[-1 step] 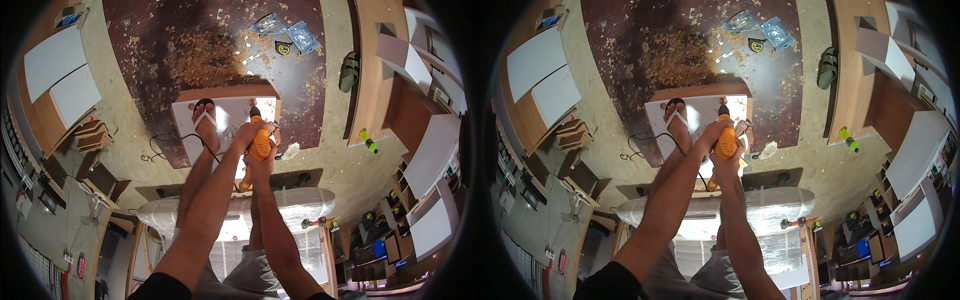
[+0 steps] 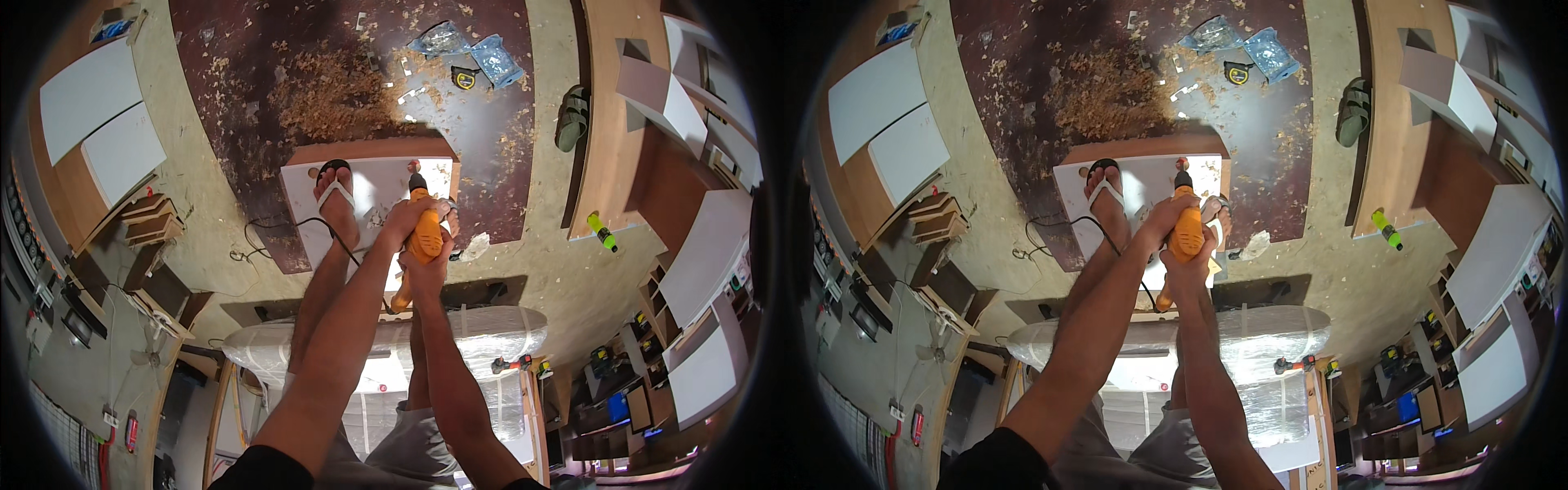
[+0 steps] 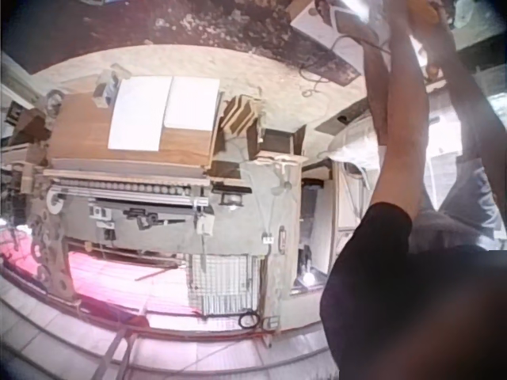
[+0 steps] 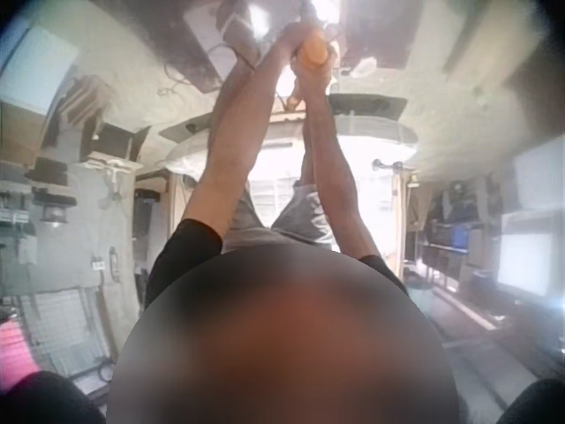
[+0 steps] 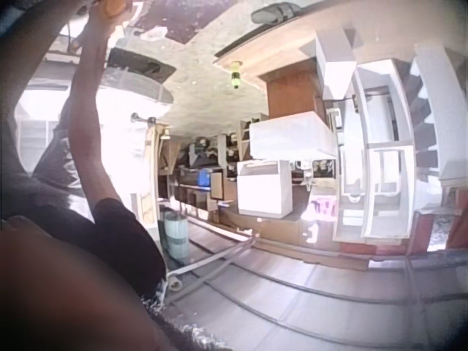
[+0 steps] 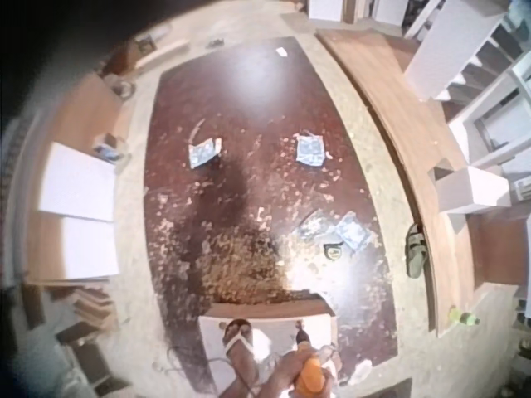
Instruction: The person marks a white cabinet door with a pencil using a hinge as a guide, then uses a drill with a hole saw to cut circular recesses into the door. The person handles hinges, a pencil, a drill, and a wooden template.
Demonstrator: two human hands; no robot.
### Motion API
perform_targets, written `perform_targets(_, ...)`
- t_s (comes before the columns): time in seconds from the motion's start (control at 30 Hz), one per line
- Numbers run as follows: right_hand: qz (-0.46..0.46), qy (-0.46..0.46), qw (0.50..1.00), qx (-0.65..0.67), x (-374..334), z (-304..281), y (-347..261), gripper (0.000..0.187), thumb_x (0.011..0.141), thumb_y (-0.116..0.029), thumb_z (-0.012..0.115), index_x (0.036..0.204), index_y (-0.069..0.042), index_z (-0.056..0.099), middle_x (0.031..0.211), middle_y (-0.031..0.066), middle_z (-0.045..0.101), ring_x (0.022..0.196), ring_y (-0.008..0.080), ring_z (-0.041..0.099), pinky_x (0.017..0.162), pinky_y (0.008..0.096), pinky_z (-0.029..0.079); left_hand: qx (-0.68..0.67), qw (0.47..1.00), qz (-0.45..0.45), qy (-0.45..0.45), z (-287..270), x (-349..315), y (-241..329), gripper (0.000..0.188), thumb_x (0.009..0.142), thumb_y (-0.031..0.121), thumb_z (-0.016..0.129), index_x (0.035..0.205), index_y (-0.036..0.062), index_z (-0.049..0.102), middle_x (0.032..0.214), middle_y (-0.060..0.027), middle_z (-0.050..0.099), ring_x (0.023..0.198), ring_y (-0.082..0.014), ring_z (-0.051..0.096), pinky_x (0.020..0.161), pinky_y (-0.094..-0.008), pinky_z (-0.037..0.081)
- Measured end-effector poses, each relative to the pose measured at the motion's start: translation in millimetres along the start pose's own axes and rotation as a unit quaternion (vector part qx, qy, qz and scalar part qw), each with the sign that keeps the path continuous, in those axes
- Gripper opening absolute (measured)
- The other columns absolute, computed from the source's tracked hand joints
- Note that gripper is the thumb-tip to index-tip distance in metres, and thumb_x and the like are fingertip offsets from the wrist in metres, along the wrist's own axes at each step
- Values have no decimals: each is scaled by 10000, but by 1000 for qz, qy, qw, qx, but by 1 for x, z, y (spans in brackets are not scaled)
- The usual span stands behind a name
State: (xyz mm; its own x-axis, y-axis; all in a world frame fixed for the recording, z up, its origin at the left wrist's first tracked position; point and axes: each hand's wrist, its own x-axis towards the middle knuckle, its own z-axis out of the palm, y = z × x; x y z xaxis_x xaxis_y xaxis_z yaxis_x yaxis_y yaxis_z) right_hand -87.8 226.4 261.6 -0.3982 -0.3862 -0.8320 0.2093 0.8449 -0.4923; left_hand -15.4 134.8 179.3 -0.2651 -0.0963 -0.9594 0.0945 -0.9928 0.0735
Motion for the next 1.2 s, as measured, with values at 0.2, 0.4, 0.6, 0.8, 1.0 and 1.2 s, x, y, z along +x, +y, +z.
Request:
perform_targets(0.2,26,-34,999,31,13,-6,10,955,783,-8,837,1610,-162,385,1325,129,669,1083,215,718,852,355,617,16,1000,-15,11,0,10,-1,441,959,409,782,1128,7,717,950,-41,718,788,-155,702,720,-331,574)
perform_targets(0.4,12,-46,999,23,11,-1,2,963,801,82,799,1633,-117,357,1248,100,652,973,169,709,760,305,626,-6,1000,-15,11,-1,6,3,443,959,435,782,1140,37,709,914,-23,704,766,-149,694,711,-327,573)
perform_targets(0.6,62,-34,997,-34,16,7,-36,956,830,41,811,1662,-119,368,1226,112,685,826,144,712,648,273,616,8,995,-94,25,0,13,23,486,953,509,774,1139,69,692,889,-16,687,721,-154,689,689,-328,579)
perform_targets(0.8,109,1,994,7,15,13,-83,961,844,16,803,1692,-144,380,1245,108,690,774,148,706,631,274,622,-36,992,-121,-12,-2,50,24,389,984,461,758,1054,93,654,863,-15,686,667,-155,680,620,-335,586)
perform_targets(1.0,144,2,989,-16,21,22,-85,956,837,13,799,1687,-151,395,1245,96,683,782,153,707,628,274,633,-63,988,-134,-39,-11,47,22,384,998,426,761,1092,75,636,851,-23,694,661,-166,696,618,-340,609)
perform_targets(1.2,149,2,989,-1,27,25,-81,927,811,6,817,1651,-138,452,1195,83,691,782,148,711,576,275,621,-57,989,-139,-12,-7,41,27,375,975,385,778,1122,64,650,878,-32,693,671,-175,702,624,-353,618)
